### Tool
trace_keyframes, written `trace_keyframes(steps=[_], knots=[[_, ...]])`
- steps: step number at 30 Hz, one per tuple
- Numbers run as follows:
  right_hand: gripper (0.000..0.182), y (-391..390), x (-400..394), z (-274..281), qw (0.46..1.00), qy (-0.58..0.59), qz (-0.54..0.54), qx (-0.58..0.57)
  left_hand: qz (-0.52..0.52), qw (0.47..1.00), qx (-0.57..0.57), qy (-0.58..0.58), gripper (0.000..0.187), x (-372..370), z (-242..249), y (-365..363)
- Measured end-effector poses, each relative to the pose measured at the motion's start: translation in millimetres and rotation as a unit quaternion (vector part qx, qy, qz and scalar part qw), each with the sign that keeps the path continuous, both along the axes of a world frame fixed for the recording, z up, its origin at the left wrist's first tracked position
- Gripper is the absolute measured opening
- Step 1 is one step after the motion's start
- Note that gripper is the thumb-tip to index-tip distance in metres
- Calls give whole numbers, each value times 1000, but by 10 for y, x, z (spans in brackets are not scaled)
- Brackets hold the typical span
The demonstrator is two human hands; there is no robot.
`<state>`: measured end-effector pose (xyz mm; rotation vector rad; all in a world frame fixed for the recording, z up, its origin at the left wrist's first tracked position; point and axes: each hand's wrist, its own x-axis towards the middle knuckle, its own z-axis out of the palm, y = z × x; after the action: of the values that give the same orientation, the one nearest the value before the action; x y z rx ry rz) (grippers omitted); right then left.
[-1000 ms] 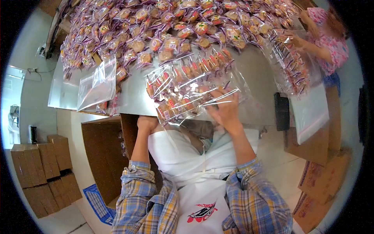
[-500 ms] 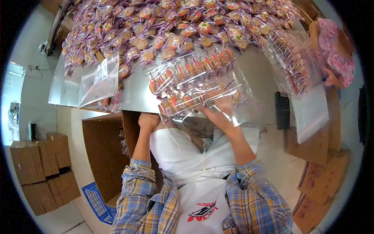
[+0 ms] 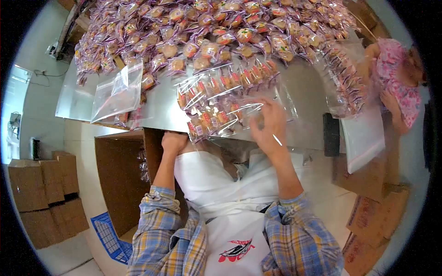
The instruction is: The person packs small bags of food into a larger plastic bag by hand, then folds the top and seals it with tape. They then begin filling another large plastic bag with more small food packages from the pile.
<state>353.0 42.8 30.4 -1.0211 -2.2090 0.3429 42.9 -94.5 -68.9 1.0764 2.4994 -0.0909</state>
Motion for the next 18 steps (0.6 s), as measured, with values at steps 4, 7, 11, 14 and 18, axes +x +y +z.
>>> trace_keyframes(steps=[4, 7, 11, 14, 18], knots=[[73, 127, 216, -246, 984, -83, -107, -113, -39, 999, 12, -1, 48, -8, -79, -22], [74, 105, 240, -111, 985, -80, -91, -126, -39, 999, 31, 7, 47, 9, 37, -11], [59, 117, 212, 38, 957, 96, -108, -253, -39, 999, 31, 10, 47, -77, -184, -54], [50, 141, 159, -79, 974, 130, -86, -163, -39, 997, 67, 13, 48, -84, -218, -56], [37, 142, 220, -52, 981, -100, -49, -159, -40, 998, 45, 15, 49, -138, -311, -72]])
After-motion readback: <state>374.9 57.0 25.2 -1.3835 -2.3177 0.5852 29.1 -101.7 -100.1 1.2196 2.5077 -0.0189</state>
